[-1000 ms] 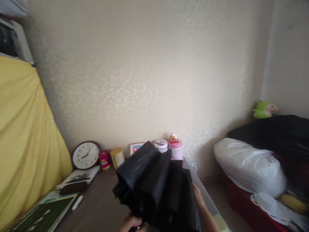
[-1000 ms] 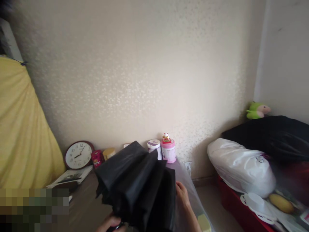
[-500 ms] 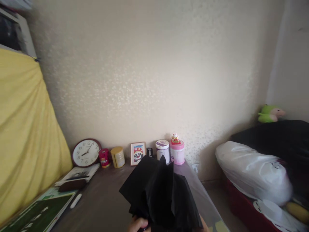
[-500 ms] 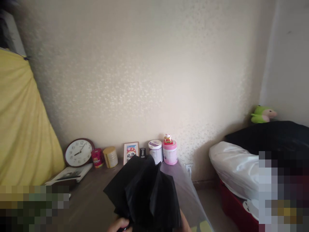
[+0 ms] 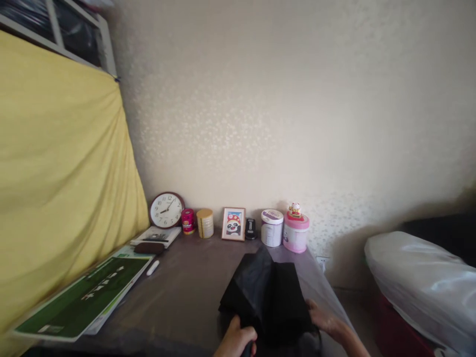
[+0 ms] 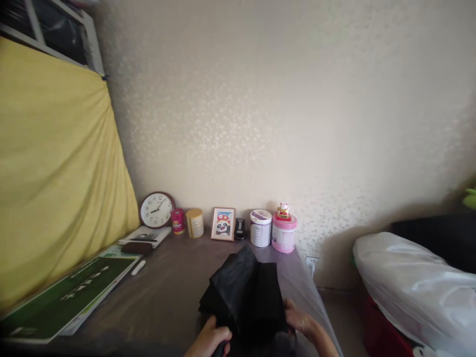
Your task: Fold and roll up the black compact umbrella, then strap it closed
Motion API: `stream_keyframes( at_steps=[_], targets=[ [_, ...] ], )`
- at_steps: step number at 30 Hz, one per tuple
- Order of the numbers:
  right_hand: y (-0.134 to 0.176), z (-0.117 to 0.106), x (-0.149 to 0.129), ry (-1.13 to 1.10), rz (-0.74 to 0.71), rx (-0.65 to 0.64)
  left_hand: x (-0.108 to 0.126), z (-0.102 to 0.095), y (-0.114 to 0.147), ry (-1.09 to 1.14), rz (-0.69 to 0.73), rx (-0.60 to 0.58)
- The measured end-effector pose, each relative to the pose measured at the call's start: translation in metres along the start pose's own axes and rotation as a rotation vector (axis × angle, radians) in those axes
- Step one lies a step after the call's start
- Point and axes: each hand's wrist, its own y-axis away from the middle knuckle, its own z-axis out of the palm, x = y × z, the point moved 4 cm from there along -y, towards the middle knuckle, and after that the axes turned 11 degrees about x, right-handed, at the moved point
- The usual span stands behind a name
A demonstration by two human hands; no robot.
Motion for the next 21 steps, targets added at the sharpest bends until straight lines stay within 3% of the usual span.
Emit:
stream_keyframes(
  at_steps=[3, 10, 15, 21],
  targets=[
    [0.004, -0.01, 0.017, 0.105, 0.128, -0.14, 0.0, 0.007, 0.004, -0.115, 0.041, 0.047],
    [0.028, -0.05, 0.057, 0.218, 0.276, 0.016, 0.004, 0.016, 0.007, -0.468, 0.268, 0.12],
    [0.042, -0.078, 0.067, 0.354, 0.143, 0.231, 0.001, 0.024, 0.008, -0.712, 0.388, 0.151],
    [0.048, -0.093, 0.034, 0.494, -0.072, 0.57, -0.001, 0.02, 0.015, -0.835, 0.438, 0.112]
  ],
)
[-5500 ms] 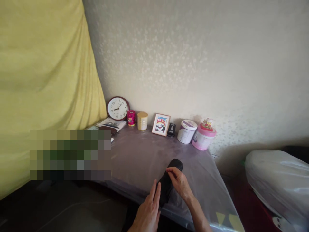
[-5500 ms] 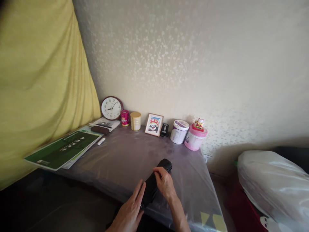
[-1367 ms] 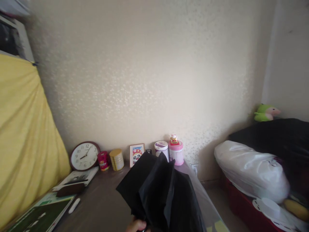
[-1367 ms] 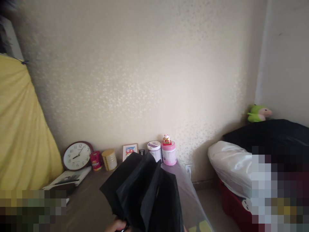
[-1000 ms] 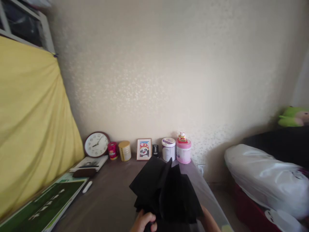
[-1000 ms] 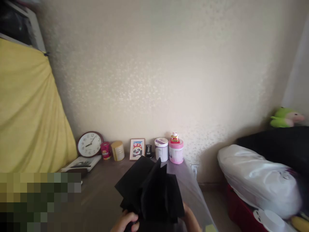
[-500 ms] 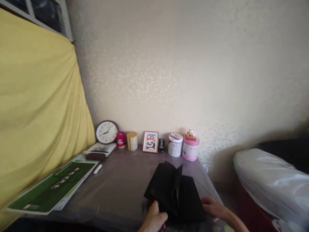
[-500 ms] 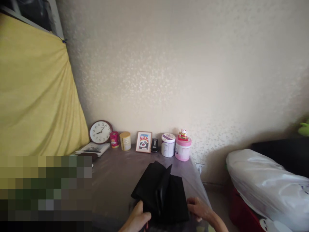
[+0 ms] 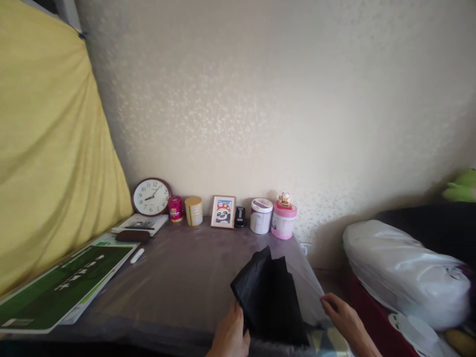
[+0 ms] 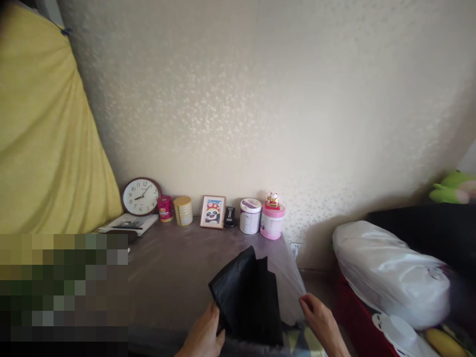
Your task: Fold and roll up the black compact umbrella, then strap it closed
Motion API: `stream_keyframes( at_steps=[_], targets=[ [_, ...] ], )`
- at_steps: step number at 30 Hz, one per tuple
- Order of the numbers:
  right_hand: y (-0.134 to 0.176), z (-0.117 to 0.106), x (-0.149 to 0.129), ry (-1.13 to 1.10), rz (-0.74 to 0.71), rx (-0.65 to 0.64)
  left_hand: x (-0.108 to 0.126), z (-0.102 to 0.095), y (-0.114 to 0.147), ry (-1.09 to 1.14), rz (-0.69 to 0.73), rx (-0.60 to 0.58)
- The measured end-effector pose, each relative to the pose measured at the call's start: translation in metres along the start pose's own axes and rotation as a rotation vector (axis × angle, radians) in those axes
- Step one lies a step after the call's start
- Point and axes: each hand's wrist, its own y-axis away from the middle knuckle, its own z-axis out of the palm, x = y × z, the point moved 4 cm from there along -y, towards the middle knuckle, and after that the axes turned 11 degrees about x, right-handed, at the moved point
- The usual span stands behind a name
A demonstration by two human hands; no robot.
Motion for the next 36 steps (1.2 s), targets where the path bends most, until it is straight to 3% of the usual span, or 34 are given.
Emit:
stream_keyframes(
  at_steps=[6, 8, 11, 15, 20, 27, 31, 36],
  targets=[
    [0.005, 0.001, -0.057, -0.206, 0.06, 0.028, -0.012, 0.0, 0.002, 0.322, -0.088, -0.081],
    [0.009, 0.01, -0.077, -0.264, 0.029, 0.013, -0.011, 0.002, 0.002, 0.319, -0.042, -0.048],
    [0.013, 0.026, -0.109, -0.239, -0.158, 0.019, -0.008, 0.006, 0.001, 0.185, 0.047, 0.046],
    [0.021, 0.05, -0.138, -0.084, -0.46, -0.004, -0.006, 0.011, 0.002, 0.092, 0.032, 0.025],
    [0.021, 0.071, -0.141, 0.03, -0.542, -0.007, 0.0, 0.01, 0.007, 0.001, -0.016, -0.041],
    [0.011, 0.074, -0.144, 0.035, -0.547, 0.06, 0.013, 0.005, 0.01, -0.159, -0.051, -0.082],
    [0.004, 0.082, -0.155, -0.003, -0.566, 0.078, 0.01, 0.015, 0.009, -0.254, -0.039, -0.085],
    [0.004, 0.111, -0.163, -0.029, -0.606, 0.02, -0.001, 0.036, 0.006, -0.296, -0.035, -0.064]
  ],
)
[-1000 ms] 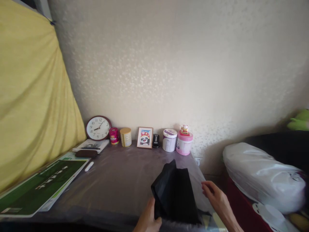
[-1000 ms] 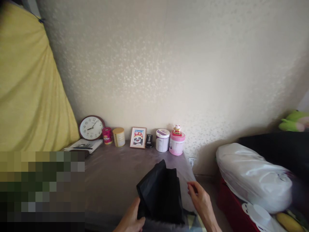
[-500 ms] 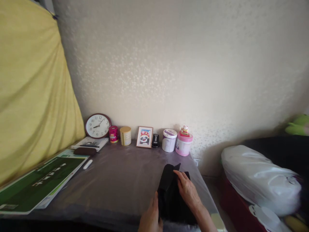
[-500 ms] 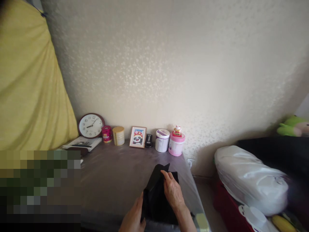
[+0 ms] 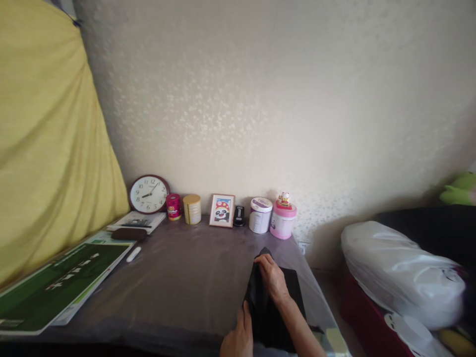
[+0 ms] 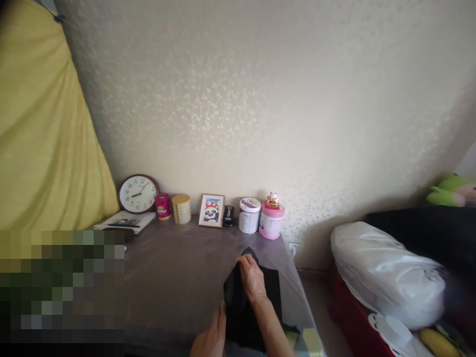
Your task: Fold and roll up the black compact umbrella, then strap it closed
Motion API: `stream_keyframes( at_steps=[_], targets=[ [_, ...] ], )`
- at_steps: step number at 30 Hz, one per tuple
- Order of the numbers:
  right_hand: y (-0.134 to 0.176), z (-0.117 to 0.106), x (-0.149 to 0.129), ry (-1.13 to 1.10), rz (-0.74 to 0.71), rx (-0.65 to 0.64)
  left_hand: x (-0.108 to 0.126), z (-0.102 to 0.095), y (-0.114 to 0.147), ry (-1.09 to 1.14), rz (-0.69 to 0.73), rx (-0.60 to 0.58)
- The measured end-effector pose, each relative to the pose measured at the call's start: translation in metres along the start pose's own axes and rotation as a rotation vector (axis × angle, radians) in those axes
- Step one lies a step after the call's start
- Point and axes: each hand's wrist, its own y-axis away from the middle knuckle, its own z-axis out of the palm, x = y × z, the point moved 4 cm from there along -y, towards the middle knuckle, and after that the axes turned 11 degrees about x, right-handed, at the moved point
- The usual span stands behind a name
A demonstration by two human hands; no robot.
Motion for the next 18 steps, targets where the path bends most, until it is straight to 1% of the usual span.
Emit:
stream_keyframes(
  at_steps=[2, 5, 9, 11, 12, 13, 15, 16, 18],
  targets=[
    [0.004, 0.013, -0.001, 0.011, -0.021, -0.01, -0.001, 0.007, -0.001, -0.001, -0.019, -0.012],
    [0.012, 0.027, -0.002, 0.059, -0.056, -0.011, -0.002, 0.011, -0.003, 0.009, -0.024, -0.028],
    [0.017, 0.038, -0.001, 0.131, -0.108, -0.051, -0.007, 0.015, -0.004, 0.005, -0.039, -0.046],
    [0.017, 0.041, 0.0, 0.162, -0.13, -0.076, -0.011, 0.019, -0.002, -0.018, -0.02, -0.036],
    [0.018, 0.042, 0.0, 0.178, -0.136, -0.086, -0.013, 0.019, -0.001, -0.036, 0.002, 0.006],
    [0.018, 0.043, 0.001, 0.194, -0.14, -0.094, -0.015, 0.017, 0.0, -0.057, 0.033, 0.08],
    [0.018, 0.044, 0.001, 0.216, -0.141, -0.105, -0.016, 0.009, 0.002, -0.1, 0.124, 0.284],
    [0.018, 0.045, 0.002, 0.222, -0.141, -0.108, -0.015, 0.003, 0.003, -0.119, 0.184, 0.384],
    [0.019, 0.046, 0.002, 0.228, -0.145, -0.114, -0.008, -0.007, 0.003, -0.139, 0.356, 0.503]
  ],
)
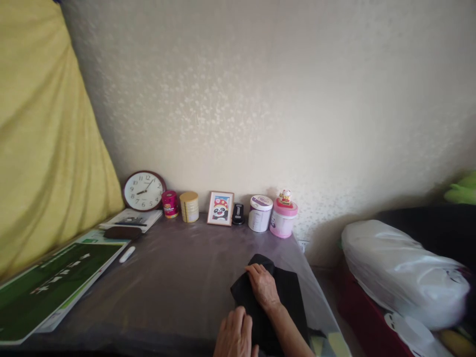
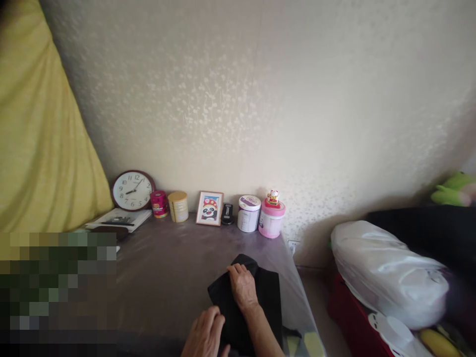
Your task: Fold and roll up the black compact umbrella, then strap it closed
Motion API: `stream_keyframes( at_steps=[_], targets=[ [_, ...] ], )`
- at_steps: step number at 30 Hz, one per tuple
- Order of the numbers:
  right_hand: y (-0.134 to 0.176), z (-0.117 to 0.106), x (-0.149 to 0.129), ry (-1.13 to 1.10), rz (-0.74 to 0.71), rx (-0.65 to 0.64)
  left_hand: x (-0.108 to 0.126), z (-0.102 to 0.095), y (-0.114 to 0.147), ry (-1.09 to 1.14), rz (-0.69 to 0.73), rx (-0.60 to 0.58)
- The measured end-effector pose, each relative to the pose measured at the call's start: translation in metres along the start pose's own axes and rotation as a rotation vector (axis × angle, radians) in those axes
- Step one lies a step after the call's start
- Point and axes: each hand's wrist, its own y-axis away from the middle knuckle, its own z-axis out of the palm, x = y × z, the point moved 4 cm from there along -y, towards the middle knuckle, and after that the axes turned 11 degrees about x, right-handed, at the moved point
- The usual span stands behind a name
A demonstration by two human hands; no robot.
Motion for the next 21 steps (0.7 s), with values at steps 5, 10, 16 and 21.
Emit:
stream_keyframes(
  at_steps=[5, 10, 16, 21],
  targets=[
    [0.0, 0.001, 0.001, -0.009, -0.014, -0.014, 0.014, -0.015, -0.02, -0.091, 0.369, 0.214],
    [0.001, 0.002, 0.002, -0.065, 0.01, 0.007, 0.008, -0.003, -0.017, -0.103, 0.428, 0.198],
    [0.001, 0.001, -0.001, -0.116, 0.032, 0.02, -0.017, 0.019, 0.0, -0.112, 0.303, 0.108],
    [0.0, 0.0, 0.0, -0.146, 0.038, 0.012, -0.006, 0.037, 0.001, -0.082, 0.258, 0.123]
  ],
)
